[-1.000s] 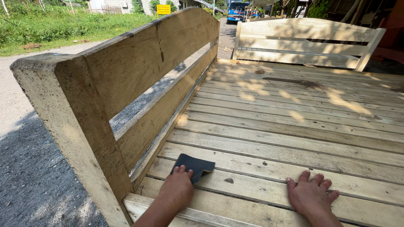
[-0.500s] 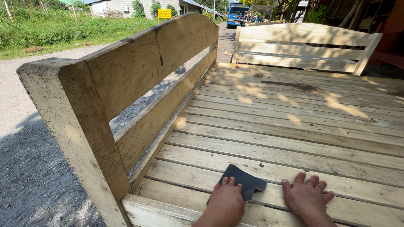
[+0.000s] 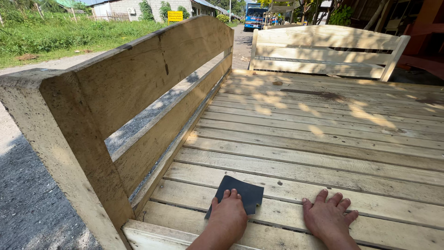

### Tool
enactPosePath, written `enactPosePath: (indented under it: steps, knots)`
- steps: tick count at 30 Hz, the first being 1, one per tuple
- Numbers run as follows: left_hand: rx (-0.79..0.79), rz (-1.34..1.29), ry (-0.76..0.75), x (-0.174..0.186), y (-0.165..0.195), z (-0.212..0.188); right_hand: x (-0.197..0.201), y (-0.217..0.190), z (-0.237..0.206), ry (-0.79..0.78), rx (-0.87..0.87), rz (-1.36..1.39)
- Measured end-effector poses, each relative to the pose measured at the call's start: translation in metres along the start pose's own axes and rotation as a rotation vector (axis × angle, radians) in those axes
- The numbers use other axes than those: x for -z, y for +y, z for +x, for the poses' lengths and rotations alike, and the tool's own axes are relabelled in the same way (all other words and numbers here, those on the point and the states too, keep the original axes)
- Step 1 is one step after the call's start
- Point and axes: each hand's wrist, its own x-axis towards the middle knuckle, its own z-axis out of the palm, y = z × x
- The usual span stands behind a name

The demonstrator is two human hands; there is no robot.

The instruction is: The person sands the slatted wooden surface and side rails of a large wooden bench or bed frame by hand, rubbing a sheet of sandpaper back and forth across the planks and along the edges, working progressively across different boards of the frame.

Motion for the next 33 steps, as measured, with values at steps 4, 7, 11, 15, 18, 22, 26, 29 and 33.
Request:
enactPosePath:
  steps: [4,7,11,15,18,22,26,29,33]
  knots:
    - [-0.051,0.013,0.082,0.007,0.002,0.003,0.002,-0.001,-0.003,0.002,-0.013,-0.007]
    - [-0.060,0.021,-0.070,-0.001,-0.002,-0.011,0.003,-0.002,-0.002,-0.004,-0.014,-0.009]
    - [-0.070,0.051,-0.031,-0.002,-0.001,-0.012,0.003,0.000,-0.001,0.020,0.003,0.002]
    - [-0.035,0.010,0.052,0.013,0.008,0.008,0.001,0.002,-0.002,0.028,0.013,-0.003]
    - [-0.068,0.052,0.002,0.010,0.005,0.004,0.001,0.003,-0.003,0.030,0.021,-0.005]
    - [-0.165,0.095,-0.029,-0.007,-0.011,-0.006,0.002,0.001,-0.004,-0.007,0.008,-0.002]
    - [-0.120,0.088,-0.006,-0.001,-0.013,0.031,0.003,0.000,-0.009,-0.061,0.020,-0.010]
    - [-0.133,0.083,0.067,0.008,-0.014,0.057,0.006,0.000,-0.012,-0.035,0.019,0.001]
    - [-0.183,0.107,0.014,-0.005,-0.029,0.032,0.008,-0.002,-0.012,-0.034,0.011,-0.001]
